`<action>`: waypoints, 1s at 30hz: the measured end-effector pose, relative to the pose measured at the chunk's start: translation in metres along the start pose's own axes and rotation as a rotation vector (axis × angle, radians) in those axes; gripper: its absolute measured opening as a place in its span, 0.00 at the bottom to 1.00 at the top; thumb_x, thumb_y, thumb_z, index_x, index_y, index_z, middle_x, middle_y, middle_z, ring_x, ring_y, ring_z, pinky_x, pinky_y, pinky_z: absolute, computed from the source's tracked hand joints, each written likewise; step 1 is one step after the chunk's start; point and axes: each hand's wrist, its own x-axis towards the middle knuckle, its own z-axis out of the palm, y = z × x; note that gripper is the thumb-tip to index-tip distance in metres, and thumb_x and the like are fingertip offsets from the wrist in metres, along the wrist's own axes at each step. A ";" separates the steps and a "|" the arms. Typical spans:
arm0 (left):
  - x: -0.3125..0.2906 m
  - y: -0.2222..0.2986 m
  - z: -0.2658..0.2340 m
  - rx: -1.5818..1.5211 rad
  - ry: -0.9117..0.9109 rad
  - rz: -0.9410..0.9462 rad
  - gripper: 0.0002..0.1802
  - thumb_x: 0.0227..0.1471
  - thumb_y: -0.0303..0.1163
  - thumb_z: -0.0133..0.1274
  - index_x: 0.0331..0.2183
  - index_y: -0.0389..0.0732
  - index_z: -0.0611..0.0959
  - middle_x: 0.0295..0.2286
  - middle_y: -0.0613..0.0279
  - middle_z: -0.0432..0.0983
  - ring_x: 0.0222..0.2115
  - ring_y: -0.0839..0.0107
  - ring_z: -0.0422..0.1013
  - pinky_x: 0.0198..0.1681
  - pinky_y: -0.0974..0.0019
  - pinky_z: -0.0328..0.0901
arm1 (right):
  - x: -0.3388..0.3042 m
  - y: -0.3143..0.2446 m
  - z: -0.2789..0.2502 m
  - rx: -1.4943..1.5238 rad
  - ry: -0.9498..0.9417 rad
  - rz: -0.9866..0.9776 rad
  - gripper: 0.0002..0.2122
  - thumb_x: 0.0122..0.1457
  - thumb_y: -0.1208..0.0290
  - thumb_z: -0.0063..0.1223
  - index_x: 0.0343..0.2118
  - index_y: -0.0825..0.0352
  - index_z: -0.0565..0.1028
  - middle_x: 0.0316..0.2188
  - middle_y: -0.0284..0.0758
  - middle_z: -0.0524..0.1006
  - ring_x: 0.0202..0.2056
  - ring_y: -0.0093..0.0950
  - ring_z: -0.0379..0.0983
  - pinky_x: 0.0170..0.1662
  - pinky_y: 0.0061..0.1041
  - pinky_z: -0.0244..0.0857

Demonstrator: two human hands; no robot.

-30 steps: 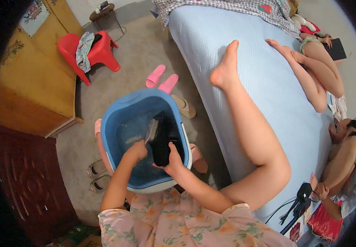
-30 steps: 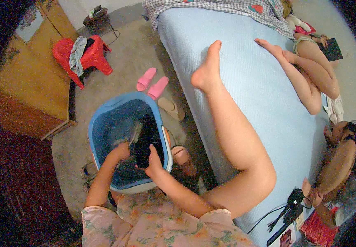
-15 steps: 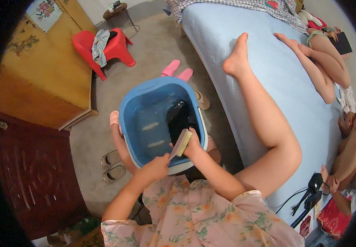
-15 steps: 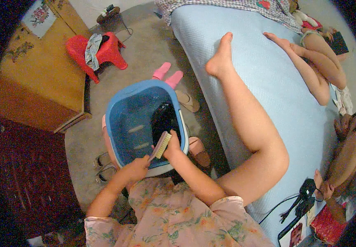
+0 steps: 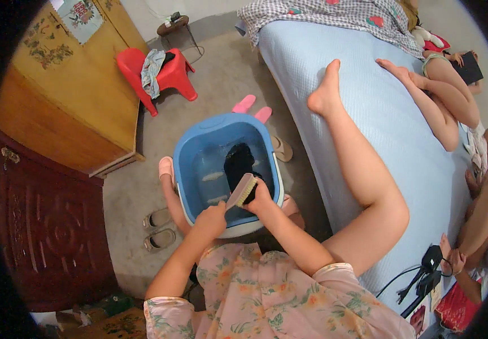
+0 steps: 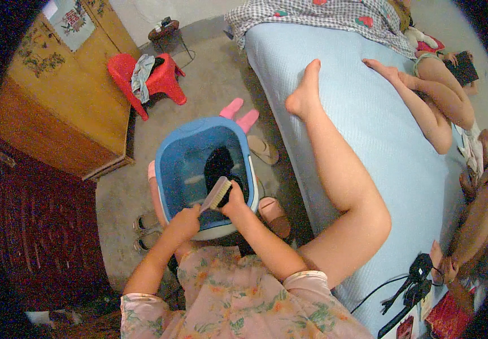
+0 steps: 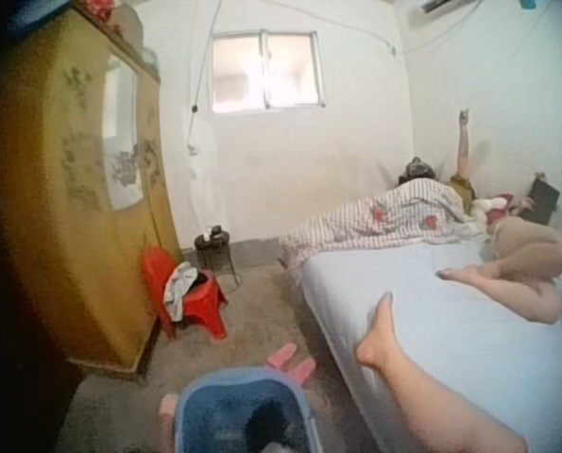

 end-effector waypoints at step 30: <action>0.123 -0.065 0.009 0.025 -0.178 0.048 0.13 0.39 0.26 0.39 0.33 0.38 0.69 0.29 0.44 0.68 0.32 0.50 0.65 0.35 0.55 0.60 | -0.001 0.007 0.010 0.145 0.176 0.021 0.22 0.48 0.53 0.33 0.46 0.57 0.57 0.43 0.36 0.60 0.43 0.36 0.57 0.41 0.44 0.56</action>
